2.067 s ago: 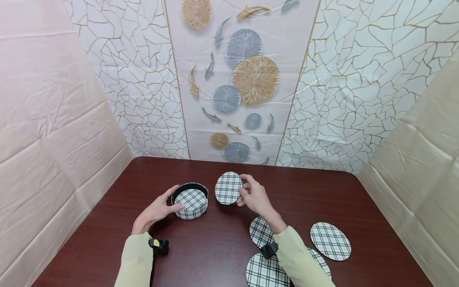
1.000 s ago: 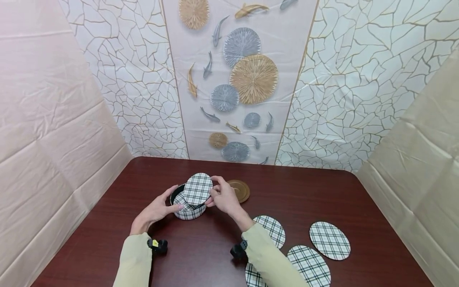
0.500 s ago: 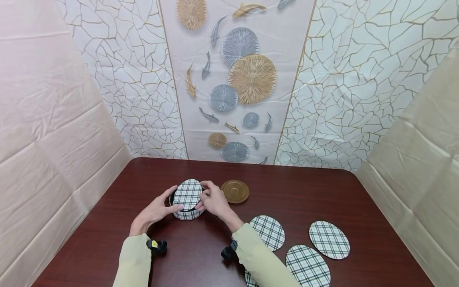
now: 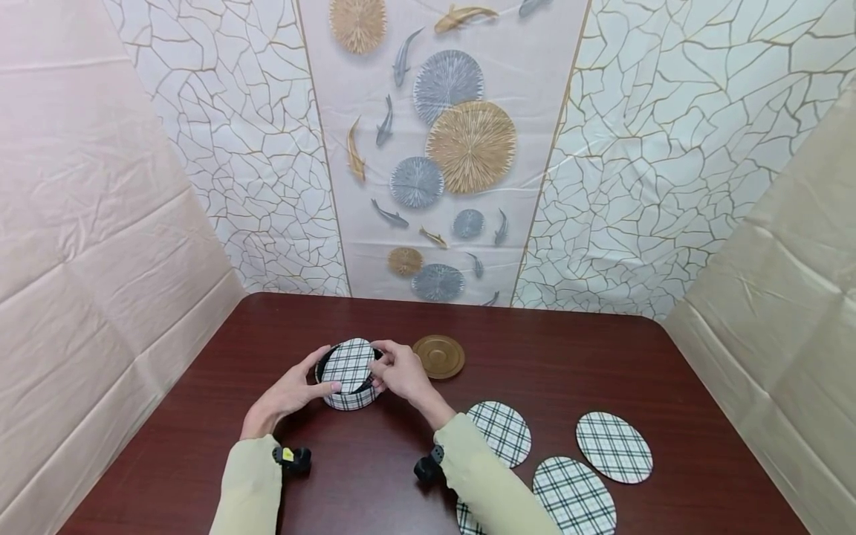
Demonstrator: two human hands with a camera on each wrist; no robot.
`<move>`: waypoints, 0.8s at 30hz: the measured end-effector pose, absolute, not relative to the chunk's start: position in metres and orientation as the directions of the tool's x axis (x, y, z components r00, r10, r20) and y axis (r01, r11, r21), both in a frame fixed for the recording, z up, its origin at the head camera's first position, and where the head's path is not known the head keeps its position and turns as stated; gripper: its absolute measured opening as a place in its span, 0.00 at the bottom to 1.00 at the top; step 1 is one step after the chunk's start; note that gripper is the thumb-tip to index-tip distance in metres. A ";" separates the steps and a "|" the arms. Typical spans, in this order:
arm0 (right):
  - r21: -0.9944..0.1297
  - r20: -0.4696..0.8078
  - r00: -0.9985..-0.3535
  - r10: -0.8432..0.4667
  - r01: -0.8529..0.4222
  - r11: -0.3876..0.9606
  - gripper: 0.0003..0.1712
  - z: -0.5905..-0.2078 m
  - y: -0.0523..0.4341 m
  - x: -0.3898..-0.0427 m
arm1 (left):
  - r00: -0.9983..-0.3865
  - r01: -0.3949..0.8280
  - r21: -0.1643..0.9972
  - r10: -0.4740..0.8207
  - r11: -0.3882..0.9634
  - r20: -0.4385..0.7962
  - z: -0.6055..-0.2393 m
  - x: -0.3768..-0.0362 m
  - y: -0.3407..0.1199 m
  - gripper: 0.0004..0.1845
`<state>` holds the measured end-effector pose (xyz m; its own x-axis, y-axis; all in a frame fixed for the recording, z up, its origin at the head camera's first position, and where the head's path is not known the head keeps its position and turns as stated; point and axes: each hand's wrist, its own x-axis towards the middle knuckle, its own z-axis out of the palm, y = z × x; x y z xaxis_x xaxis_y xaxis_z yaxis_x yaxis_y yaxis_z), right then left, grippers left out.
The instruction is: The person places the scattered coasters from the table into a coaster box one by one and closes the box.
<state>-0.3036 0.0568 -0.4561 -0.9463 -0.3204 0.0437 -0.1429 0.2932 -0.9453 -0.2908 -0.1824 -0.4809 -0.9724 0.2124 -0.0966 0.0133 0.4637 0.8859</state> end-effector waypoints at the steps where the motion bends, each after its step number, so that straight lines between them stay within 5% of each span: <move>1: -0.936 0.050 -0.950 -0.309 -0.152 0.316 0.22 -0.456 0.058 -0.304 | -0.972 0.015 0.886 0.214 0.464 -0.095 -0.481 -0.291 -0.182 0.49; 24: -0.864 0.081 -0.946 -0.314 -0.224 0.451 0.16 -0.434 0.122 -0.281 | -0.974 0.011 0.886 0.205 0.463 -0.095 -0.480 -0.290 -0.182 0.48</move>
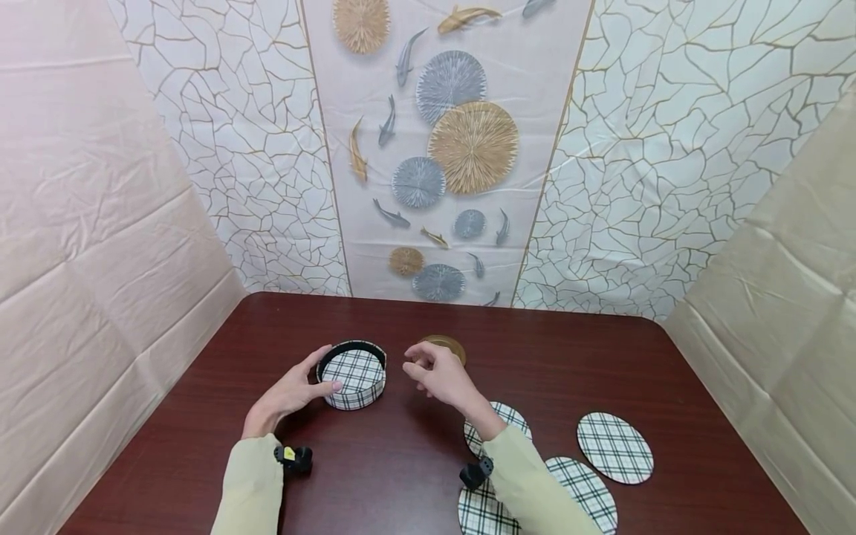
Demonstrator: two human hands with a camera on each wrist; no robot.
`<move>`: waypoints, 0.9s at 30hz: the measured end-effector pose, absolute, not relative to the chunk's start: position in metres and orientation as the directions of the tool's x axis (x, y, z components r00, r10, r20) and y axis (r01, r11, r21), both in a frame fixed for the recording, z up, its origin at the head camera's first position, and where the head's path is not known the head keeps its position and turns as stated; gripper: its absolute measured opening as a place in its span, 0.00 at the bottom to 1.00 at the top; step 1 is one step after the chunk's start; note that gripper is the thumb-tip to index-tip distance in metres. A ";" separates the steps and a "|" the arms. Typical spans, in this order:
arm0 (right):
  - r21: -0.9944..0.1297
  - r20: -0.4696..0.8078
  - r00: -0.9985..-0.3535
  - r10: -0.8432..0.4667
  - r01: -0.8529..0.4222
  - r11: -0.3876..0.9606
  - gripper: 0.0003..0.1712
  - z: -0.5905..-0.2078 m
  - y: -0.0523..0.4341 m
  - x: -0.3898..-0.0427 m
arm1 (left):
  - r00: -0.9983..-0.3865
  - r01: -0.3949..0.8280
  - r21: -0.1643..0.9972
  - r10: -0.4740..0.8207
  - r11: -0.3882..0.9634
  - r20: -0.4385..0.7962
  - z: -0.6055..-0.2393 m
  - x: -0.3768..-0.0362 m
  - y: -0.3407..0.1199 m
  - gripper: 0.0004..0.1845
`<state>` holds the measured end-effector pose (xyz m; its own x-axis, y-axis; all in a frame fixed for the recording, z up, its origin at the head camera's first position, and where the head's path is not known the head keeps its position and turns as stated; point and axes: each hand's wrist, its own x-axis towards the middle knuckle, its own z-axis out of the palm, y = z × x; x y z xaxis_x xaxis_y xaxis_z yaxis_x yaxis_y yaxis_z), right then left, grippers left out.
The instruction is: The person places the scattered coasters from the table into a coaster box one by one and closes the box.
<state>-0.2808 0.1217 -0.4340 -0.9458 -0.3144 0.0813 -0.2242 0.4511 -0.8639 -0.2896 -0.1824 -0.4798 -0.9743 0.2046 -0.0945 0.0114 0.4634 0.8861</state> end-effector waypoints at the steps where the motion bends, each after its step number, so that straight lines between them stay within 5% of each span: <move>1: -0.858 0.077 -0.947 -0.312 -0.223 0.463 0.17 -0.434 0.126 -0.280 | -0.974 0.014 0.885 0.206 0.464 -0.093 -0.480 -0.290 -0.182 0.48; 27: -0.776 0.006 -0.967 -0.255 -0.166 0.609 0.20 -0.442 0.225 -0.249 | -0.973 0.027 0.888 0.217 0.460 -0.082 -0.482 -0.292 -0.184 0.49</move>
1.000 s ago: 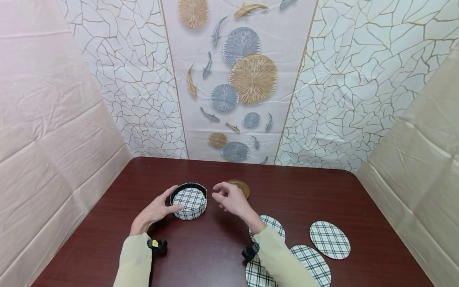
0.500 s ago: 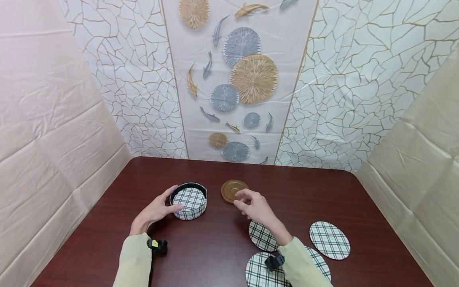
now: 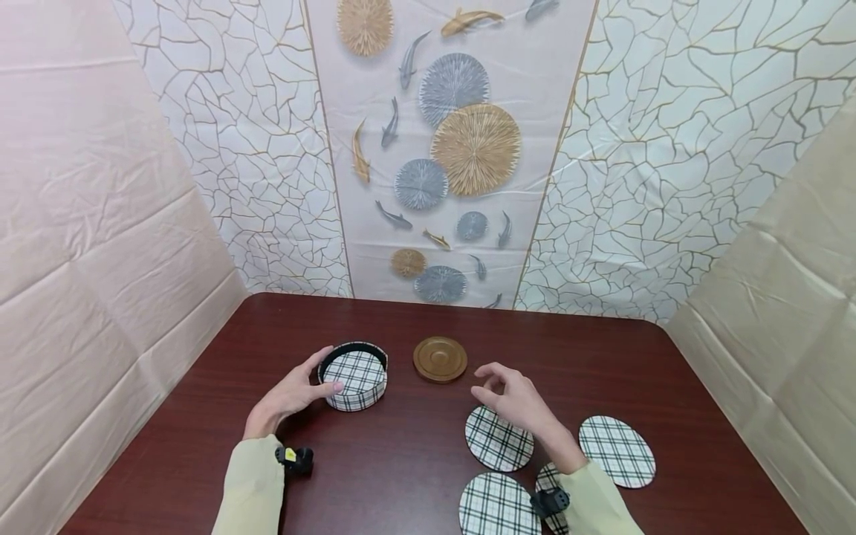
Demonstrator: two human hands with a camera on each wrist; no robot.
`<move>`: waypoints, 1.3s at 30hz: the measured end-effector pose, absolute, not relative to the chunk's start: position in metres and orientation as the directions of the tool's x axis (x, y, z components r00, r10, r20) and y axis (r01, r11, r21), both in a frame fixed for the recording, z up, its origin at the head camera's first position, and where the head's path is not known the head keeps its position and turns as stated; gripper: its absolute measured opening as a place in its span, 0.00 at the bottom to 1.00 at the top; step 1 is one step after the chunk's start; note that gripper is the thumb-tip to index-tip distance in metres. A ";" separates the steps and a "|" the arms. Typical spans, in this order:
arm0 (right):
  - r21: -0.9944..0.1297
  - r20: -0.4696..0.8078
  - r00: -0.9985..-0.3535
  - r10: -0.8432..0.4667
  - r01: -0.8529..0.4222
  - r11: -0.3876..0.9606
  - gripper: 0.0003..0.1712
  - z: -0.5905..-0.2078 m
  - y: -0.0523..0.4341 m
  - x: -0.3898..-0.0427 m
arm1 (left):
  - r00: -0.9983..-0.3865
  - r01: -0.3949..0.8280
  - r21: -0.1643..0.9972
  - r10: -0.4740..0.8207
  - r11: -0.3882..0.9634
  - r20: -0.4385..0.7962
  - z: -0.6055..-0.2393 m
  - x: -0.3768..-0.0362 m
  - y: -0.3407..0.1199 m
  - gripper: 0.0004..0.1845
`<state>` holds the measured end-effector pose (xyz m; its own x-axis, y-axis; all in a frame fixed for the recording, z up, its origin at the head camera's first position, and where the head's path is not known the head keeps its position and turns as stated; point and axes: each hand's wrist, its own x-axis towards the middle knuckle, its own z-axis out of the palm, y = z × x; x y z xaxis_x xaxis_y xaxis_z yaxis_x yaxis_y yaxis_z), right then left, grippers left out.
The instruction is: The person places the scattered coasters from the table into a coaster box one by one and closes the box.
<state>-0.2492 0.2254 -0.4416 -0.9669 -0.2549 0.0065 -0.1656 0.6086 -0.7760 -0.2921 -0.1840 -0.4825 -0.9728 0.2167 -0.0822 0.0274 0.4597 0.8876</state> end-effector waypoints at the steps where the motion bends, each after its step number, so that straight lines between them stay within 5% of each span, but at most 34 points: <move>1: -0.774 0.005 -0.967 -0.254 -0.165 0.612 0.21 -0.442 0.228 -0.249 | -0.973 0.028 0.887 0.217 0.460 -0.081 -0.483 -0.292 -0.184 0.49; 24: -0.569 -0.053 -0.958 -0.282 -0.203 0.797 0.23 -0.452 0.258 -0.247 | -0.974 0.030 0.882 0.213 0.470 -0.080 -0.481 -0.290 -0.183 0.48; 33: -0.564 -0.241 -0.910 -0.336 -0.150 0.812 0.30 -0.452 0.272 -0.247 | -0.973 0.031 0.876 0.213 0.481 -0.083 -0.480 -0.288 -0.182 0.48; 39: -0.539 -0.325 -0.910 -0.257 -0.045 0.841 0.29 -0.448 0.271 -0.245 | -0.974 0.011 0.882 0.205 0.472 -0.097 -0.481 -0.288 -0.182 0.49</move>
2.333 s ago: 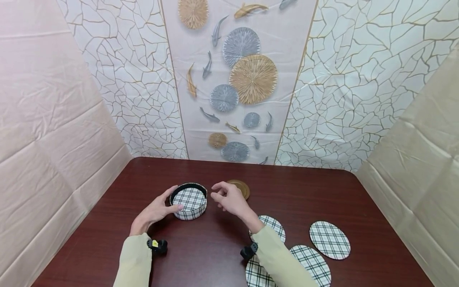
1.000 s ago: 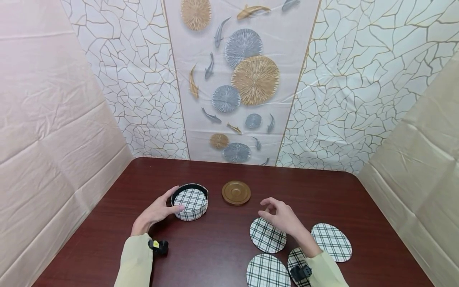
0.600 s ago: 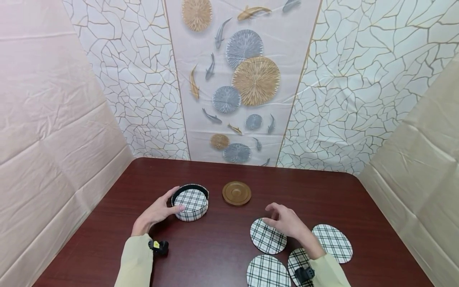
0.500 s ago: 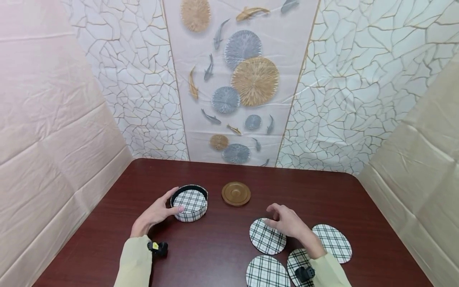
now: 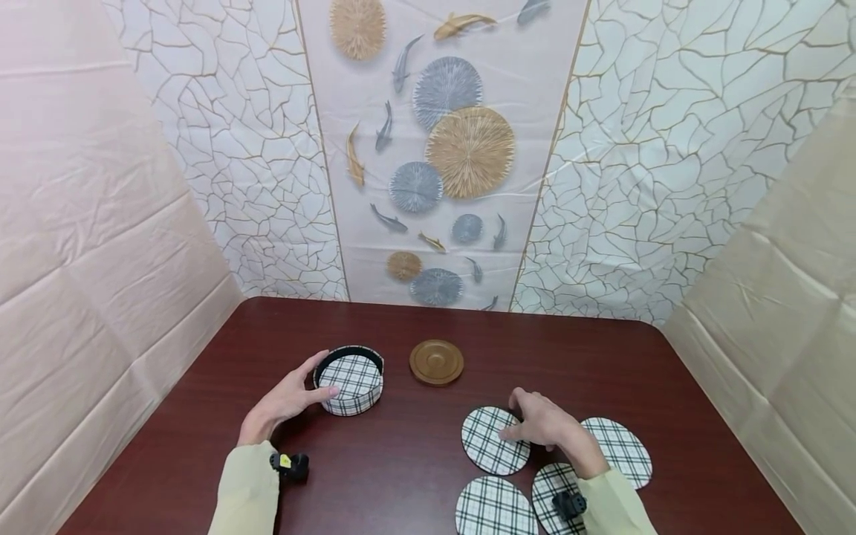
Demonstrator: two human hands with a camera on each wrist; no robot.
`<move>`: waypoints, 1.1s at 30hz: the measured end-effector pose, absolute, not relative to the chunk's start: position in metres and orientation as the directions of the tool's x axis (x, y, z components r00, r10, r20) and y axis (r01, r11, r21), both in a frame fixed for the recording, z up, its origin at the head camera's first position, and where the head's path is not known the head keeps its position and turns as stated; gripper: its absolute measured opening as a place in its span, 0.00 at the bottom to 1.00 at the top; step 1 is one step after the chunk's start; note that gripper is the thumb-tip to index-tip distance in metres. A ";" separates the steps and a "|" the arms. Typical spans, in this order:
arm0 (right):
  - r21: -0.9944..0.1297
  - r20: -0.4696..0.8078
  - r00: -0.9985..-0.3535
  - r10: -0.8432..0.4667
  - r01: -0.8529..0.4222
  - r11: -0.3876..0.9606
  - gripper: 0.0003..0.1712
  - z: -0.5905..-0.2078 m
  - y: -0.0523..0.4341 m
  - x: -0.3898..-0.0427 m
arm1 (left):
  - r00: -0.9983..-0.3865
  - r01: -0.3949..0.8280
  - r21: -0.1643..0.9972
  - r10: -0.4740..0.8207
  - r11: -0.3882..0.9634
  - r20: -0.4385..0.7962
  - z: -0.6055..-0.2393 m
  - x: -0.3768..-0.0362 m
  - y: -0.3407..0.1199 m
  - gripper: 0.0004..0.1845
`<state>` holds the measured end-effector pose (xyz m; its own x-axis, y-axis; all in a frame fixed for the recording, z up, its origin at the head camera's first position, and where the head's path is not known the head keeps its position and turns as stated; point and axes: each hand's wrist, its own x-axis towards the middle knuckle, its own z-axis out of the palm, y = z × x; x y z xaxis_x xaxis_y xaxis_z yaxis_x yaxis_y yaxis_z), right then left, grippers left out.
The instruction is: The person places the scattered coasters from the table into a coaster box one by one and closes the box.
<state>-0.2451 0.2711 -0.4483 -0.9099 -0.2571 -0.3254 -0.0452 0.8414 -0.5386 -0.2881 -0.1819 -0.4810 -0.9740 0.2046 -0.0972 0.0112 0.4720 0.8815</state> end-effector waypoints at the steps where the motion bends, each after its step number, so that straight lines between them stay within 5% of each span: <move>1: -0.529 -0.332 -0.910 -0.246 -0.036 0.848 0.28 -0.448 0.270 -0.245 | -0.974 0.009 0.882 0.205 0.471 -0.100 -0.481 -0.288 -0.182 0.49; 8: -0.508 -0.363 -0.909 -0.203 0.010 0.861 0.25 -0.448 0.268 -0.243 | -0.976 0.011 0.882 0.197 0.472 -0.094 -0.480 -0.288 -0.183 0.48; 19: -0.630 -0.340 -0.900 -0.271 0.004 0.777 0.29 -0.447 0.270 -0.243 | -0.977 -0.001 0.879 0.188 0.477 -0.103 -0.481 -0.286 -0.186 0.49; 33: -0.685 -0.238 -0.902 -0.359 -0.107 0.721 0.22 -0.436 0.271 -0.243 | -0.977 0.009 0.882 0.191 0.472 -0.093 -0.482 -0.287 -0.183 0.49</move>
